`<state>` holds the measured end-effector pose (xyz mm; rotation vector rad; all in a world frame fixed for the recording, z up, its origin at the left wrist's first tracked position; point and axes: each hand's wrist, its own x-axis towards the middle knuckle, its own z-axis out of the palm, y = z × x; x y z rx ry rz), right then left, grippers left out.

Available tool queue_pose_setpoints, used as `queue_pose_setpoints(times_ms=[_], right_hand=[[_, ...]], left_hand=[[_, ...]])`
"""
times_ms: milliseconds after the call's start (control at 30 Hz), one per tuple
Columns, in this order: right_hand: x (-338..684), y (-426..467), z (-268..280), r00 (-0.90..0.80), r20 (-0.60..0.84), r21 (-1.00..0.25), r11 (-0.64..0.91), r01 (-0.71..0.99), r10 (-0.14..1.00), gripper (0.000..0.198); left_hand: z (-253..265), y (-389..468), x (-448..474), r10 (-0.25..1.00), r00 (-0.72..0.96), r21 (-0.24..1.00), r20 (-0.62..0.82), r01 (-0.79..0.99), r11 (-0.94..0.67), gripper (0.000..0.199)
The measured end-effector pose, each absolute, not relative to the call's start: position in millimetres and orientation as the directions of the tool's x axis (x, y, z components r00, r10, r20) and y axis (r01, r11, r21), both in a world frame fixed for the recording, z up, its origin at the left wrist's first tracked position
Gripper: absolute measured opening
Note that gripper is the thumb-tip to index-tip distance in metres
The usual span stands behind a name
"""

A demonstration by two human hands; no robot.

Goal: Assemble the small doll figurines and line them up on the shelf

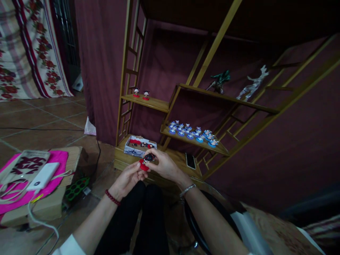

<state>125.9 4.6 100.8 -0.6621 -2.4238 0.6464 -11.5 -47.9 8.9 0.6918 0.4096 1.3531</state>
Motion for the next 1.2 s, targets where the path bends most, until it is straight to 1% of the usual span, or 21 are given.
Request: queue_pose_setpoints(times_ms=[133, 367, 600, 733, 933, 1200], right_hand=[[126.4, 7.1, 98.4, -0.738, 0.359, -0.561, 0.764, 0.319, 0.572, 0.020], [126.4, 9.5, 89.8, -0.719, 0.341, -0.610, 0.724, 0.321, 0.606, 0.021], [126.5, 8.7, 88.8, -0.688, 0.351, -0.625, 0.706, 0.333, 0.635, 0.019], [125.7, 8.0, 86.5, -0.644, 0.355, -0.640, 0.678, 0.361, 0.678, 0.019], [123.8, 5.0, 85.1, -0.597, 0.352, -0.665, 0.641, 0.383, 0.721, 0.018], [122.2, 3.2, 82.9, -0.550, 0.350, -0.683, 0.609, 0.404, 0.758, 0.018]], left_hand=[[9.4, -48.4, -11.8, 0.974, 0.201, 0.671, 0.101, -0.737, 0.083, 0.023], [8.9, -48.9, -11.6, 0.978, 0.189, 0.676, 0.084, -0.732, 0.083, 0.026], [6.1, -46.5, -8.5, 0.990, 0.124, 0.669, 0.061, -0.742, 0.051, 0.028], [6.4, -46.4, -6.4, 0.995, 0.088, 0.665, 0.055, -0.746, 0.030, 0.031], [11.6, -48.7, -5.2, 0.996, 0.058, 0.680, 0.065, -0.734, -0.002, 0.036], [12.2, -48.0, -3.3, 0.991, 0.017, 0.729, 0.129, -0.679, -0.084, 0.038]])
